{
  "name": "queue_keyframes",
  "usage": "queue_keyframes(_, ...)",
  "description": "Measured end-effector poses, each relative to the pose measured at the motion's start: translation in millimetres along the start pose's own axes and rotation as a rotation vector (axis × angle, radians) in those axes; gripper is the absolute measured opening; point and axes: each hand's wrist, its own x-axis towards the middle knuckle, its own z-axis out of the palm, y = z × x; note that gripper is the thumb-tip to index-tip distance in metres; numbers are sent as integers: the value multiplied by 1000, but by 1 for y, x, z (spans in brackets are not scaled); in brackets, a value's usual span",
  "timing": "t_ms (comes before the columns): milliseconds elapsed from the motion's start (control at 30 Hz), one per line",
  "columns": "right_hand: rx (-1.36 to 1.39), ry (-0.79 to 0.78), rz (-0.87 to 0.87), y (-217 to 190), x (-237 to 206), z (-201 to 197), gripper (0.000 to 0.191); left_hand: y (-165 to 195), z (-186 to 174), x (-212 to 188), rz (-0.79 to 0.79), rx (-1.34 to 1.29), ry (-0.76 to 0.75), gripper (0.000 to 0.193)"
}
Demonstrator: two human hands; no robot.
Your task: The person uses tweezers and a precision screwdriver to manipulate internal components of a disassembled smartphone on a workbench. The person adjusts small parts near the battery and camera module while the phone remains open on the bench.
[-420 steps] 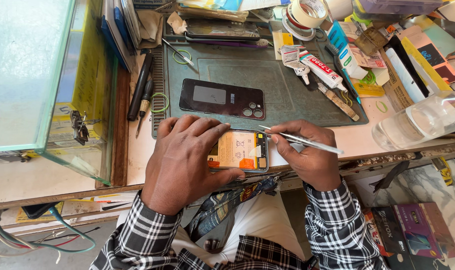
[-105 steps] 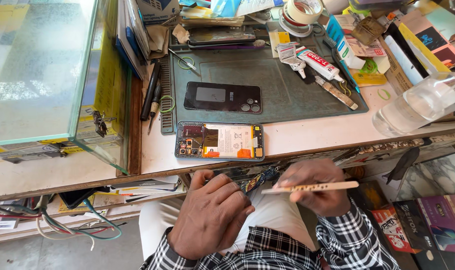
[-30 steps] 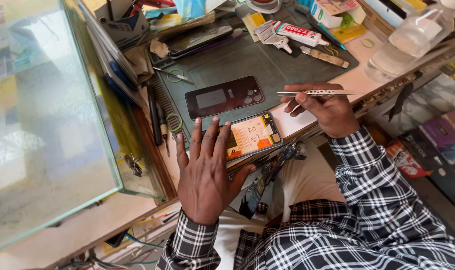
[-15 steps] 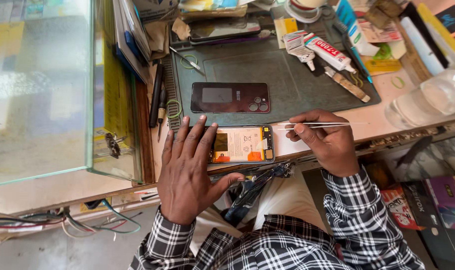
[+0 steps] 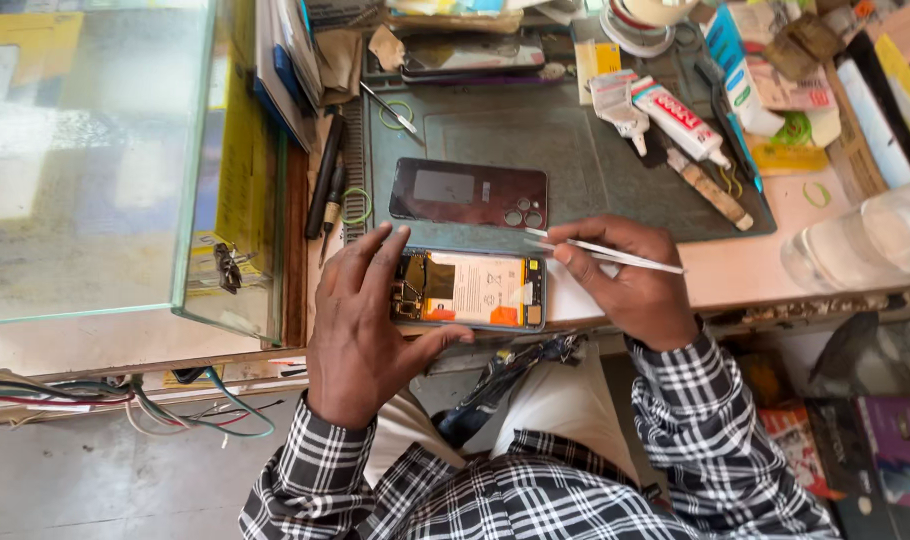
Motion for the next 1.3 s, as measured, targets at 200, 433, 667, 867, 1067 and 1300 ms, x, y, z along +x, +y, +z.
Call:
queue_keyframes(200,39,-22,18,10,3,3,16,-3,0,1,2,-47,41,107)
queue_keyframes(433,32,-27,68,17,9,-2,13,-6,12,14,2,-44,31,105)
queue_keyframes(667,-9,-60,27,10,19,6,12,-10,1,16,-33,-5,-26,107)
queue_keyframes(867,-38,-58,55,4,18,7,13,-7,1,18,-68,-14,-76,108)
queue_keyframes(1067,-67,-48,52,3,14,6,16,-5,2,15,-40,8,-43,106)
queue_keyframes(1300,-16,-33,59,1,11,5,16,-2,2,11,-44,11,-36,107)
